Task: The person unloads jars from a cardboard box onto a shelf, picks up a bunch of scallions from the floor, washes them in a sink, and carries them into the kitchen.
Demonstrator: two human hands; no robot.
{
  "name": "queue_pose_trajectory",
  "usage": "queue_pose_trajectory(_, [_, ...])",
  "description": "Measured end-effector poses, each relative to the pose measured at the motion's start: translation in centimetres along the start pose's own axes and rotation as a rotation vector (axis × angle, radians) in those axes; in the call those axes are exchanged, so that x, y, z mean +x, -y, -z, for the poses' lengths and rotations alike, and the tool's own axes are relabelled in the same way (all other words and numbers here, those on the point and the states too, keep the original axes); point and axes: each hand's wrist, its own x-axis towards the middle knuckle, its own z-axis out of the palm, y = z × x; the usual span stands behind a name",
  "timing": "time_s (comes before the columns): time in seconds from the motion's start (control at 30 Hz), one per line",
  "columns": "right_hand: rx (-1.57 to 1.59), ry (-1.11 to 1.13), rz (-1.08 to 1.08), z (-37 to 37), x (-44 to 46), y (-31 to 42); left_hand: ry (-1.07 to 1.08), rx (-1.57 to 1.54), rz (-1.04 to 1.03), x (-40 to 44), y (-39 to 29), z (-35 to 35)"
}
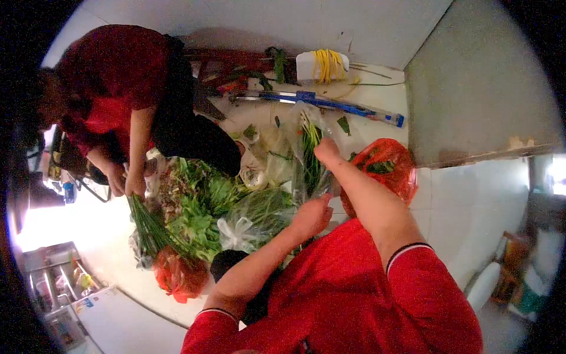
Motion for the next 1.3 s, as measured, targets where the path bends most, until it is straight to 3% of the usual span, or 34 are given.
queue_pose_trajectory(0.03, [0.020, -0.061, -0.024, 1.0, -0.4, 0.9, -0.014, -0.023, -0.044, 0.2, 0.0, -0.3])
queue_pose_trajectory(0.13, [-0.019, 0.041, 0.072, 4.4, -2.0, 4.0, 0.005, -0.030, -0.104, 1.0, -0.8, -1.2])
queue_pose_trajectory(0.2, [-0.048, -0.050, 0.107, 1.6, 0.7, 1.5, 0.086, 0.036, -0.045, 1.3, -2.1, -1.3])
queue_pose_trajectory(0.33, [-0.120, -0.123, 0.030, 0.4, 1.0, 1.8, 0.059, 0.068, -0.226, 0.4, -1.3, -3.2])
queue_pose_trajectory(0.43, [0.113, -0.188, 0.246, -3.1, 5.0, -1.2, 0.041, 0.145, -0.279, -0.1, -1.6, -2.7])
queue_pose_trajectory(0.53, [-0.050, -0.216, 0.045, -3.2, 5.3, -0.3, 0.012, 0.211, -0.293, -0.3, -1.8, -2.8])
queue_pose_trajectory(0.63, [-0.065, -0.122, -0.083, -4.1, 5.9, -0.8, -0.020, 0.267, -0.341, -0.5, -1.8, -3.2])
queue_pose_trajectory(0.73, [0.092, -0.111, -0.018, -4.5, 6.5, -2.0, -0.003, 0.305, -0.371, -0.7, -2.0, -2.4])
queue_pose_trajectory(0.83, [0.275, -0.091, 0.260, -3.6, 6.4, -2.6, 0.018, 0.219, -0.303, -0.4, -0.9, -3.0])
queue_pose_trajectory(0.93, [0.620, 0.045, 0.248, -2.9, 5.7, -3.8, 0.069, 0.297, -0.294, -0.1, 0.0, -2.7])
queue_pose_trajectory(1.03, [0.522, 0.227, -0.235, -0.8, 5.9, -3.8, 0.125, 0.298, -0.258, 0.1, 0.3, -1.7])
queue_pose_trajectory(1.1, [0.476, 0.302, 0.068, 0.1, 5.8, -5.3, 0.172, 0.297, -0.233, 0.4, 0.9, -1.5])
queue_pose_trajectory(1.17, [0.576, 0.342, 0.117, -0.9, 7.0, -7.4, 0.139, 0.339, -0.292, 0.2, 2.2, -2.3])
queue_pose_trajectory(1.2, [0.698, 0.350, 0.013, -1.6, 7.8, -8.1, 0.121, 0.359, -0.320, 0.1, 3.1, -3.1])
queue_pose_trajectory(1.3, [0.915, 0.300, -0.178, -2.1, 8.7, -7.5, 0.059, -0.251, -0.202, -0.8, 7.0, -7.4])
